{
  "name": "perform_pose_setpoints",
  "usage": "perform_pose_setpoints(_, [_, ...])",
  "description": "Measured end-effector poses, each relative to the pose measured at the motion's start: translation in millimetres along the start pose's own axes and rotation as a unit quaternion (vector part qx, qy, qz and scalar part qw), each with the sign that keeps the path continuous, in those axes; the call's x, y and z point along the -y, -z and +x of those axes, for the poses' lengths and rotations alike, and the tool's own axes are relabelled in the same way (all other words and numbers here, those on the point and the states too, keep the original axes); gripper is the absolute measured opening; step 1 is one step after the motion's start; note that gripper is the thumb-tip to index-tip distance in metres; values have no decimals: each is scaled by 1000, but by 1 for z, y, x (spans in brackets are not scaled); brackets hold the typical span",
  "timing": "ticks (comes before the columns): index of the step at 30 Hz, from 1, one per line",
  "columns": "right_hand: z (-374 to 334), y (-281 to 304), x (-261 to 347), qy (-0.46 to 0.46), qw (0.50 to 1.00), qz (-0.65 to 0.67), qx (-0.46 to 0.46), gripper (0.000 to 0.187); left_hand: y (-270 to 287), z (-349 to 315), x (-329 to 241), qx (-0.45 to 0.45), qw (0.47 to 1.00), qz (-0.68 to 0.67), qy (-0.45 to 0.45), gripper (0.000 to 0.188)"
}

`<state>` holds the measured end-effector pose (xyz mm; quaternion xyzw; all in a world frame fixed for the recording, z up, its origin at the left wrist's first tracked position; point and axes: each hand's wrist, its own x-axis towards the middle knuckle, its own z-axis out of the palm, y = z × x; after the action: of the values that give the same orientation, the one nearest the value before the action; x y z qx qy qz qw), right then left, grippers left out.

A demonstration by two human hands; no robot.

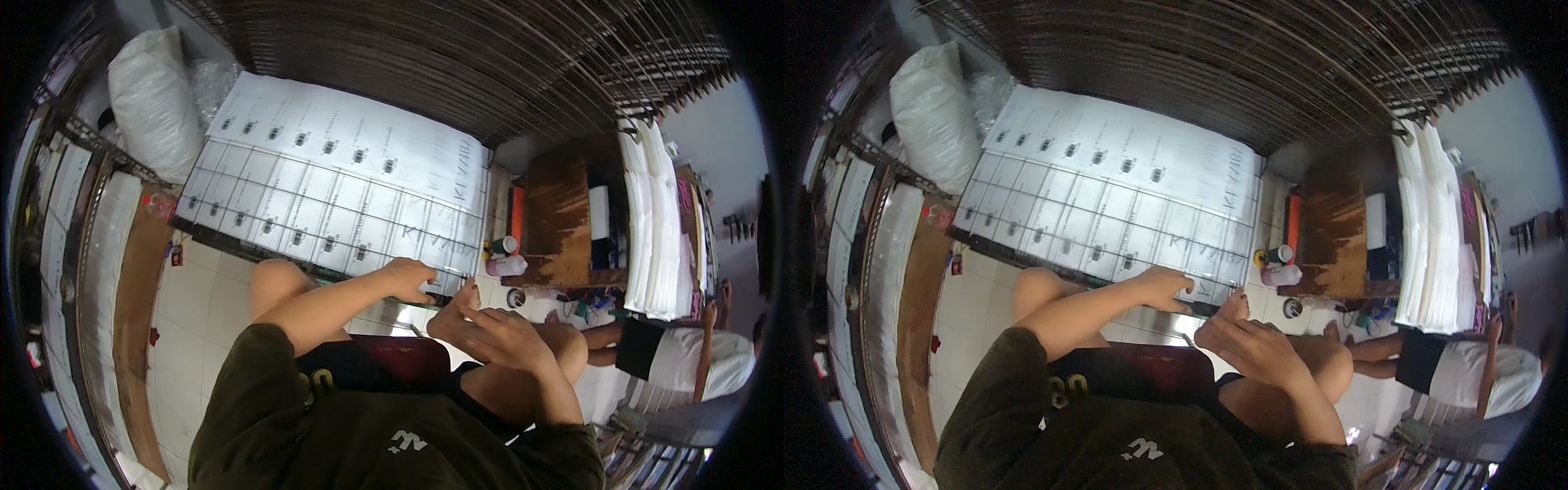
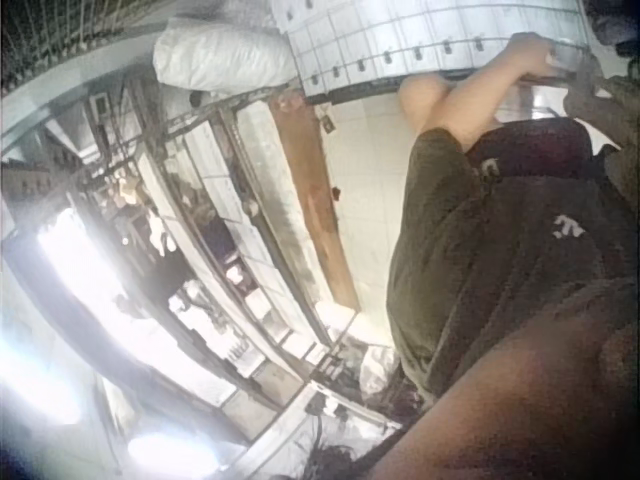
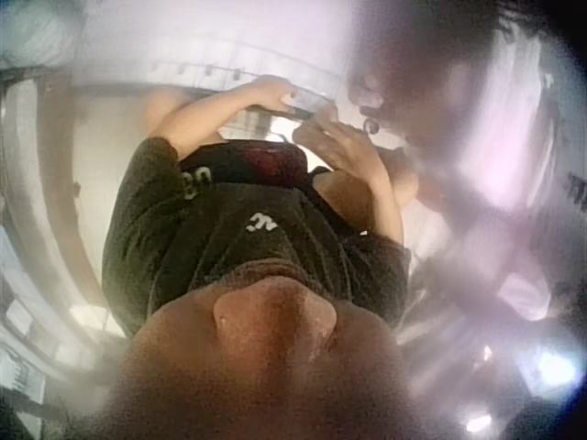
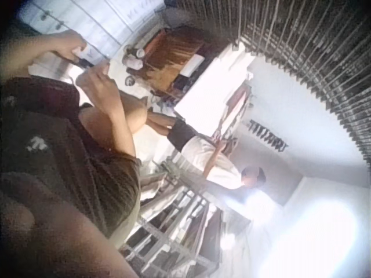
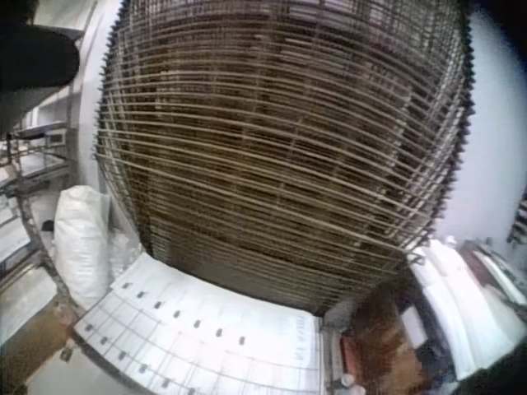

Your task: The person sits on the floor and repeatedly inserts white paper sheets into a large white board or template. They handle the papers one at a time, placing them into slots or under a grid structure. Another person is visible in the background working at a separate table.

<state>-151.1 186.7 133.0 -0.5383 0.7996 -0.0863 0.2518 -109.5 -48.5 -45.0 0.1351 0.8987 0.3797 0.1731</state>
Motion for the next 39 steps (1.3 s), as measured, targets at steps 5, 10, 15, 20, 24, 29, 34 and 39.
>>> perform_pose_setpoints(5, [-4, 4, -6, -16, 1000, -2, -9, 55, -3, 6, -1, 6, 1000, 23, -12, 58])
perform_pose_setpoints(10, [-7, 15, -13, -26, 997, 35, -64, 53, -1, 8, -1, 15, 999, 37, -2, 63])
perform_pose_setpoints(15, [-19, 23, -17, -20, 988, 84, -129, 50, 9, 13, -19, 63, 997, 39, 34, 63])
perform_pose_setpoints(20, [-45, 59, -27, 48, 876, 233, -419, 52, 8, 11, -14, 49, 998, 26, 37, 63])
perform_pose_setpoints(24, [-85, 108, -65, 73, 603, 360, -708, 63, 7, 2, -2, 24, 998, 26, 54, 61])
perform_pose_setpoints(29, [-190, 190, -172, -32, 395, 338, -854, 82, 3, 8, -7, 36, 998, 28, 43, 61])
perform_pose_setpoints(34, [-263, 221, -289, -159, 280, 422, -848, 95, 3, 6, -2, 33, 998, 18, 57, 62])
perform_pose_setpoints(39, [-320, 223, -346, -144, 310, 437, -832, 55, -3, 11, -5, 34, 998, 14, 52, 61])
